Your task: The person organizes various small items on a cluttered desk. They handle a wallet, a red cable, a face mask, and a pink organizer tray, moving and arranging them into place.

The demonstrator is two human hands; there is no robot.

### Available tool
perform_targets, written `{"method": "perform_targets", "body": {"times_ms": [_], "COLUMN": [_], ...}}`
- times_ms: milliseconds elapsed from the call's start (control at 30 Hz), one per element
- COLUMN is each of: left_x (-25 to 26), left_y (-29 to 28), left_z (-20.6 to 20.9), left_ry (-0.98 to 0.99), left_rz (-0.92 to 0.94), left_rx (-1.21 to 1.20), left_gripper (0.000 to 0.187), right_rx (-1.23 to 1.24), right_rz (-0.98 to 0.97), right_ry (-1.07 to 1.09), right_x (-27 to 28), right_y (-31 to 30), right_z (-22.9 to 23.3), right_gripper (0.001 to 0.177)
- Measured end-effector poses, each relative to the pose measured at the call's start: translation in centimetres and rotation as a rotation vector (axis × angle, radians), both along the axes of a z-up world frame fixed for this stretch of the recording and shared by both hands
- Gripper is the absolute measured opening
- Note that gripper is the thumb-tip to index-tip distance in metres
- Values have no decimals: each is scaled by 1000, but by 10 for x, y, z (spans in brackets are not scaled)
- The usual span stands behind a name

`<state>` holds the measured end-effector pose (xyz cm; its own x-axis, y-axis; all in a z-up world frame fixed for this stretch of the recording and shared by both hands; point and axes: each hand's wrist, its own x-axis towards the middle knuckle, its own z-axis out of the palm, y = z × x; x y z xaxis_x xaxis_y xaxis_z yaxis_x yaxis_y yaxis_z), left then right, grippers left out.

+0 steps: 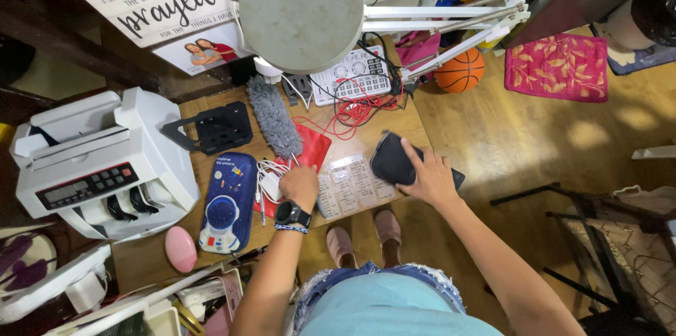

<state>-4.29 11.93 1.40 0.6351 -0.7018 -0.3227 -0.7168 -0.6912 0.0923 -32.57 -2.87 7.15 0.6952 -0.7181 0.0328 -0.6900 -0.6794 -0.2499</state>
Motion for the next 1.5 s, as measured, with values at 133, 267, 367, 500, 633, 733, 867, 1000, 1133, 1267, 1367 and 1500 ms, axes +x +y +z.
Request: {"method": "perform_targets", "body": {"times_ms": [133,267,367,500,633,733,867,1000,1133,1267,1367,1500], "left_x": [6,3,-7,-57,-107,-123,-104,-54,-14,2,10,46], "left_y": [10,15,28,68,92,92,92,69,49,40,38,51], "left_z": [-13,-14,-5,11,19,11,-1,-1,16,16,7,8], "left_ry": [31,222,418,755,1000,1077,817,221,-318,-408,-432,-531], "left_rz": [39,151,207,269,265,121,-605,-651,-429,-389,-432,-333], "left_rx": [-16,-329,-564,-762,-702,-668,-616,-270,-521,-233,-152,-419], "left_gripper": [41,34,34,26,21,19,18,15,55,46,37,27], "right_rx": [-52,16,159,195,-6,651,928,513,476,409,477,446], "right_rz": [-58,-155,-343,-521,-44,321,106,-155,-189,-100,-16,237], "right_ry": [102,75,69,-322,-475,-153,-162,8,-224,-344,-221,75], "right_x": [20,32,42,53,64,72,60,27,-1,-20,-42,-62], "right_y": [-13,-15,-18,-33,-14,46,89,73,75,107,145,161], "right_z": [-21,-38,-53,-68,-68,-67,-58,-48,-61,-95,-109,-105], "right_gripper": [127,126,120,96,69,43,30,24,23,24,38,59]}}
